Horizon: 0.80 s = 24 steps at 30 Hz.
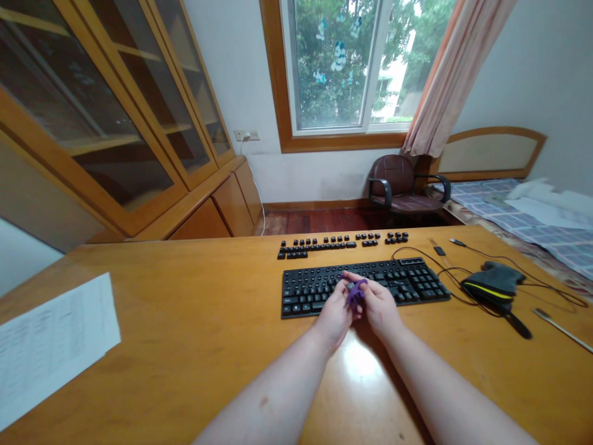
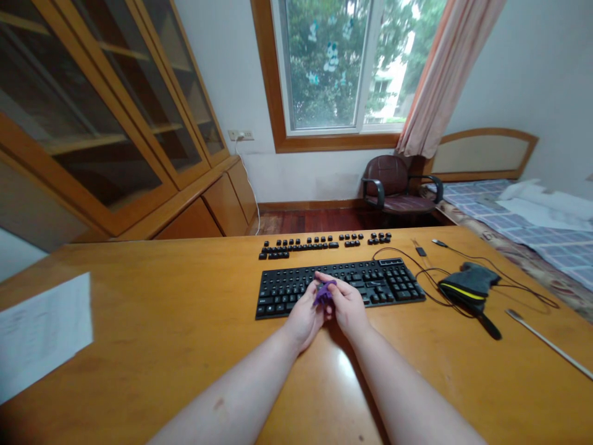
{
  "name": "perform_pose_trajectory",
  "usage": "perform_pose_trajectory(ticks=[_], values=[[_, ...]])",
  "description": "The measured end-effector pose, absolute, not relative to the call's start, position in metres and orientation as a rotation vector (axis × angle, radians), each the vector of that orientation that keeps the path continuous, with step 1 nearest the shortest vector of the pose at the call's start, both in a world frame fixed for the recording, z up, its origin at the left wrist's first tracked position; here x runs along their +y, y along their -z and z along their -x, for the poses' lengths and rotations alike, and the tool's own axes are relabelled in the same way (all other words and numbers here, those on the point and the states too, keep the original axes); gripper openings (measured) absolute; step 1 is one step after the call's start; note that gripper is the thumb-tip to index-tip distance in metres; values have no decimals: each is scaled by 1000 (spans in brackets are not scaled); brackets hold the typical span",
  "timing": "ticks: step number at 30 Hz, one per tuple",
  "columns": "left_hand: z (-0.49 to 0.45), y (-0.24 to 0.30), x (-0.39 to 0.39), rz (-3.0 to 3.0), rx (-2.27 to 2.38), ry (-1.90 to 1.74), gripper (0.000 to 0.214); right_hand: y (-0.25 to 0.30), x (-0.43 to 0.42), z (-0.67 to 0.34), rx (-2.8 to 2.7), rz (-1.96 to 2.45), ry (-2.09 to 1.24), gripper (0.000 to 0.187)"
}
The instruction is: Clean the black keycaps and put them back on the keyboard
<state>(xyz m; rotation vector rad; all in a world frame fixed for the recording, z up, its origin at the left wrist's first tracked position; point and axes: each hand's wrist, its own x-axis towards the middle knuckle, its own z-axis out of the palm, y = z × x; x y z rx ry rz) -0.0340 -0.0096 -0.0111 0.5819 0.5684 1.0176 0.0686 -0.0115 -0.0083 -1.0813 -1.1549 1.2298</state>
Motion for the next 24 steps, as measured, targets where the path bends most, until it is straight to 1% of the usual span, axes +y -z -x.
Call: perform_pose_trajectory(ticks=[3, 7, 11, 17, 24], values=[[36, 14, -10, -623, 571, -1031, 39, 7, -11, -69, -1132, 1017, -1249, 45], [35, 11, -11, -655, 620, -1150, 40, 3, -9, -71, -1341, 969, -1146, 34], [35, 11, -12, -753, 588, -1190, 37, 1, -6, -74, -1334, 959, -1207, 26], [37, 18, -13, -850, 643, -1096, 38, 1, -6, -73, -1123, 945, -1350, 29], [37, 15, -13, -814, 698, -1088, 37, -1, -5, -73, -1261, 979, -1265, 27]])
